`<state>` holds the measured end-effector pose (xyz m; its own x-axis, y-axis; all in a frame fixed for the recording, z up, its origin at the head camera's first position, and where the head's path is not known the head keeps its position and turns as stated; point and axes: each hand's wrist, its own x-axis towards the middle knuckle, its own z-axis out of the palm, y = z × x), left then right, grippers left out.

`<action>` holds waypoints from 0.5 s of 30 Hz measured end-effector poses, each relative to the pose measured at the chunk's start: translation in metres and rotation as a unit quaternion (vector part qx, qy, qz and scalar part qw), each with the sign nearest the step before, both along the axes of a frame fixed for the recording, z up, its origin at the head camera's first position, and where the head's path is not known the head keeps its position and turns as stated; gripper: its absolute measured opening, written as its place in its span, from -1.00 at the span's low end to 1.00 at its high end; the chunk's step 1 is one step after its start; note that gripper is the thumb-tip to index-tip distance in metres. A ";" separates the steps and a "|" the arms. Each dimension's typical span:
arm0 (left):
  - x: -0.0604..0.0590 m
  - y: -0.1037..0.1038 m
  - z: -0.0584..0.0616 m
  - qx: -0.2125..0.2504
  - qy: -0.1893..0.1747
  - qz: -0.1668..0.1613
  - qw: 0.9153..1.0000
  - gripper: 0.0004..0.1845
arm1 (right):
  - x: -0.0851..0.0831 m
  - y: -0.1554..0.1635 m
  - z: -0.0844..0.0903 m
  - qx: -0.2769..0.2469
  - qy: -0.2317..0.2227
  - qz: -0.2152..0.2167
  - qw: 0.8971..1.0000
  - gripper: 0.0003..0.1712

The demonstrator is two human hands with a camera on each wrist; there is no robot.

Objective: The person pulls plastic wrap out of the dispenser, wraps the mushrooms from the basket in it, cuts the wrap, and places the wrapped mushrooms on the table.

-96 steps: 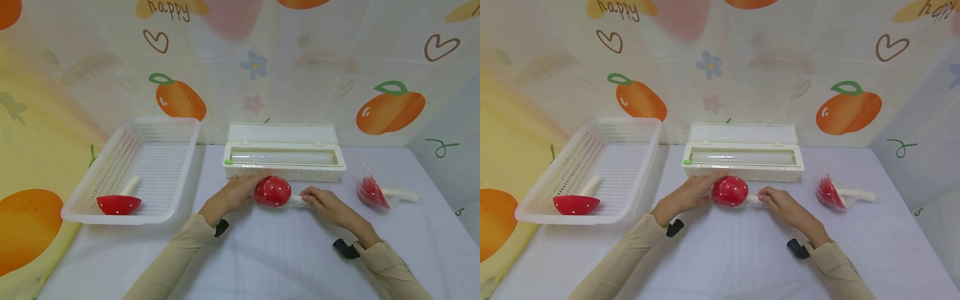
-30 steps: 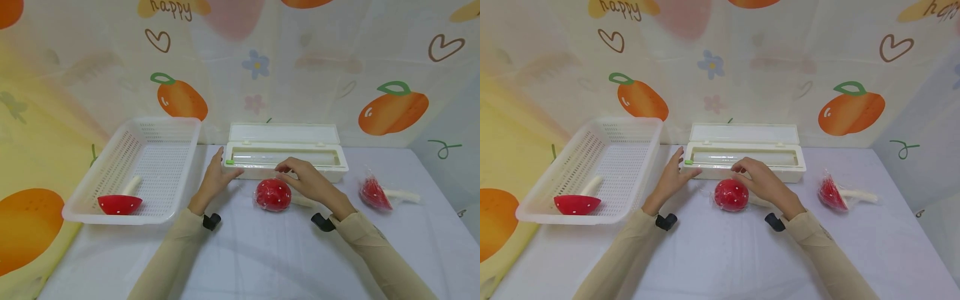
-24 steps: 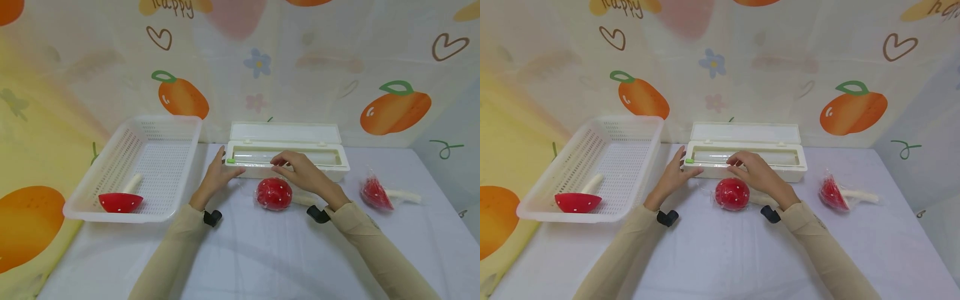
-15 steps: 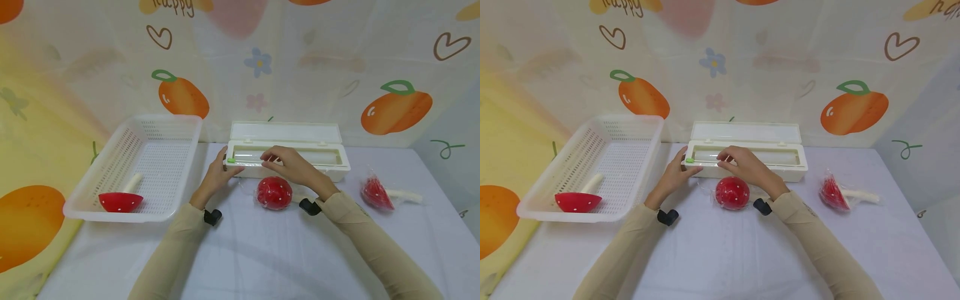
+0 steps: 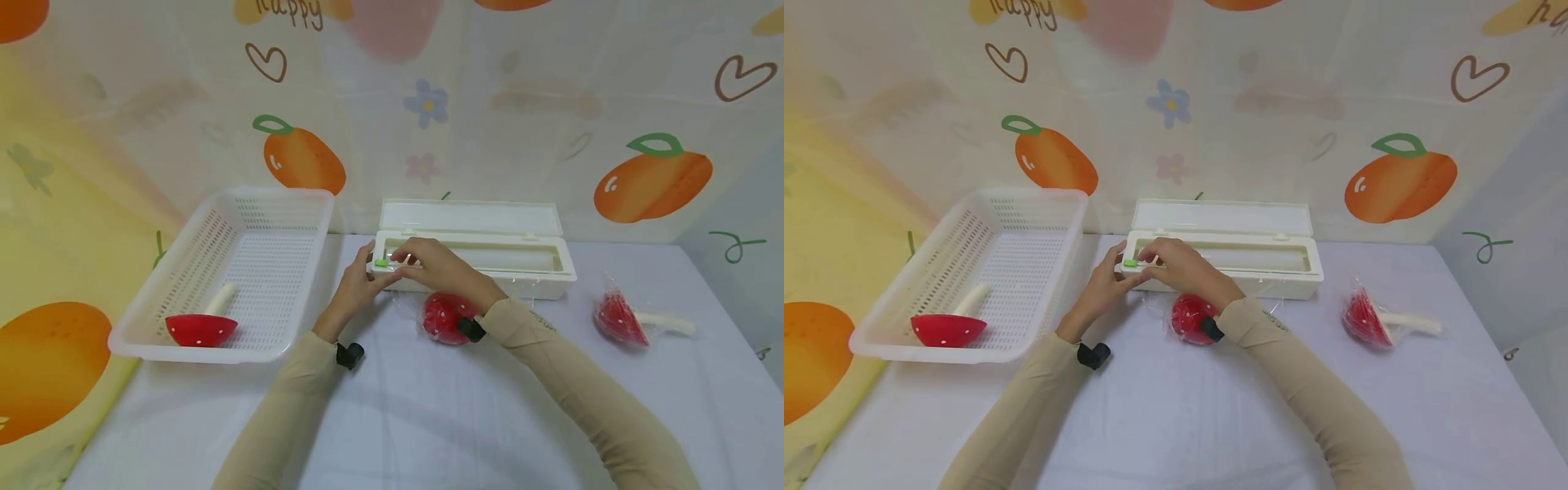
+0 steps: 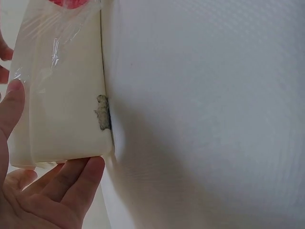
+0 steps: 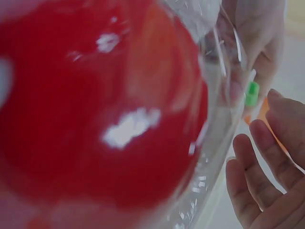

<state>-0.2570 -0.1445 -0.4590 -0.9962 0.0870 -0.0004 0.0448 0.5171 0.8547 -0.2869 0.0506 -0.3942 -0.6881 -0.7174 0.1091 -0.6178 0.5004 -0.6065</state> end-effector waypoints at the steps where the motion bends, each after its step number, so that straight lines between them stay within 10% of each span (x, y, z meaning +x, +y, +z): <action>1: 0.000 0.000 0.000 0.000 0.000 0.000 1.000 -0.05 | -0.001 -0.003 -0.001 0.002 0.003 0.001 1.000 -0.62; 15: -0.001 -0.003 -0.006 0.039 0.039 0.026 0.998 -0.13 | -0.008 -0.026 -0.002 0.039 0.031 -0.017 0.999 -0.69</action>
